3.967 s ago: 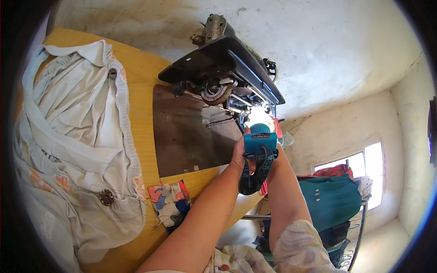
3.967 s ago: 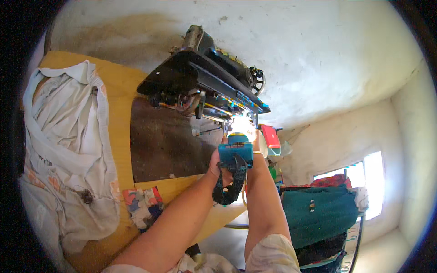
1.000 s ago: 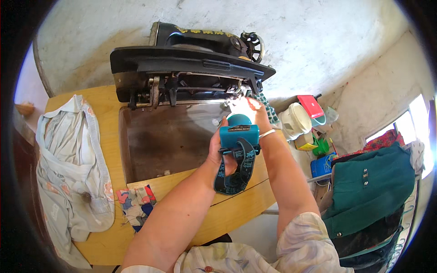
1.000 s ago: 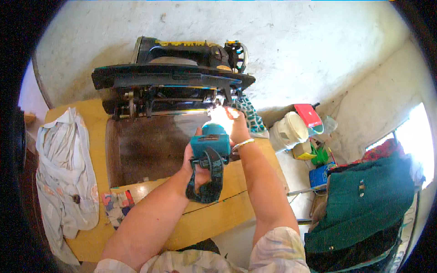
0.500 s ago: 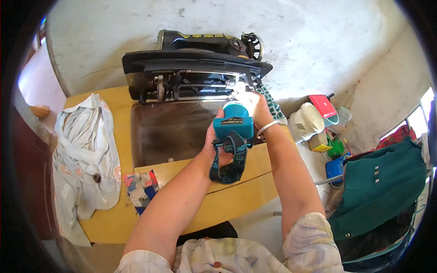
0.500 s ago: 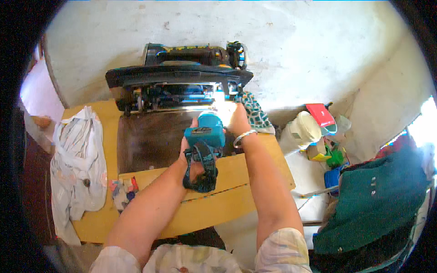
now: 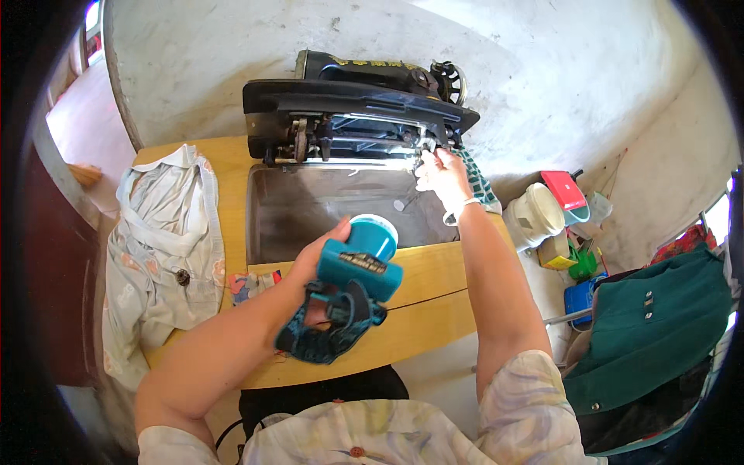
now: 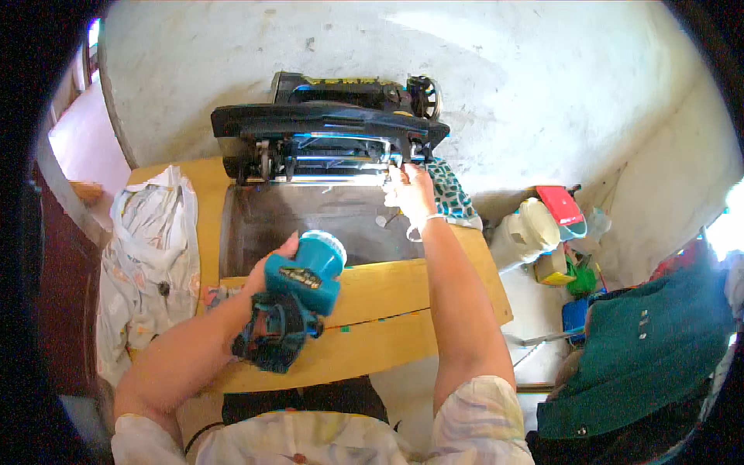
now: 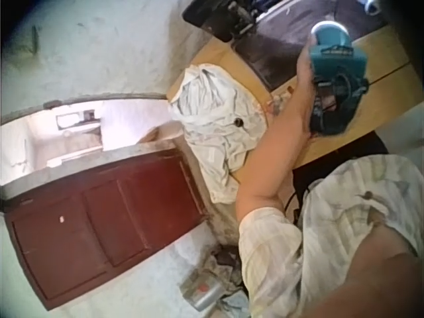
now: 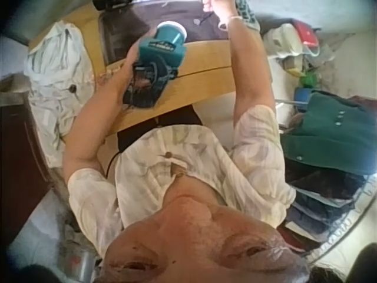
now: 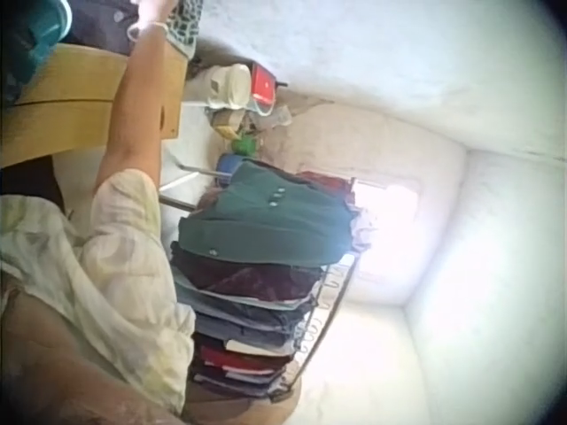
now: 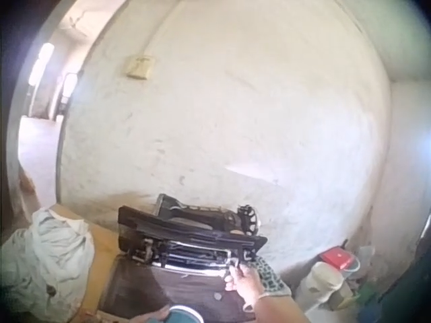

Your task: The recorder is performing maintenance on a vintage sewing machine, including inspecting the drive belt and using a headlamp to see the internal mechanical components.

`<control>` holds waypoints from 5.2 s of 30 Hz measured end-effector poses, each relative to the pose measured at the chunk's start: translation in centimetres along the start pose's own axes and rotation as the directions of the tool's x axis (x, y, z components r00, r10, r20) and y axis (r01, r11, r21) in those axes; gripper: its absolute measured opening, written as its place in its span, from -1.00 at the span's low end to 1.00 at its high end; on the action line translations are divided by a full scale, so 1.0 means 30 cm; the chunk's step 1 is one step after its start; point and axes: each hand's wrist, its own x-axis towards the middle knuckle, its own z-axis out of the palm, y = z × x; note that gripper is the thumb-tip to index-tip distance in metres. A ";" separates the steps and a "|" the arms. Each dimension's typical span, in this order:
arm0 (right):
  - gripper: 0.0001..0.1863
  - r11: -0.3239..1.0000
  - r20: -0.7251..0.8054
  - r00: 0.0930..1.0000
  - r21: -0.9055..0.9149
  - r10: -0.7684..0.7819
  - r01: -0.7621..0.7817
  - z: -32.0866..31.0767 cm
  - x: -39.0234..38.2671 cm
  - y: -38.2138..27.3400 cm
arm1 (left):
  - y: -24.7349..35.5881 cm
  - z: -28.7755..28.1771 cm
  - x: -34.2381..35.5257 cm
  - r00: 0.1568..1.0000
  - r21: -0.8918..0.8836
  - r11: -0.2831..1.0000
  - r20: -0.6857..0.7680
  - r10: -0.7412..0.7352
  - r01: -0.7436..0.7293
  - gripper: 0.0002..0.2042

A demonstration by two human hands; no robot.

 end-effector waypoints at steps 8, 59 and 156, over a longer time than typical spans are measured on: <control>-0.88 0.282 0.063 0.759 -0.906 -0.648 0.316 -0.004 -0.055 -0.004 | 0.039 -0.043 -0.039 0.945 -0.064 0.997 0.327 -0.022 0.046 -0.37; -0.68 0.944 0.325 0.924 0.317 -0.202 0.095 0.352 -0.168 -0.119 | 0.088 -0.132 -0.034 0.900 -0.193 0.938 0.281 0.334 -0.288 -0.34; -0.30 0.994 0.674 0.732 0.028 -0.100 0.109 0.330 -0.071 0.018 | 0.053 -0.019 -0.060 0.907 -0.048 0.912 -0.134 0.399 -0.408 -0.40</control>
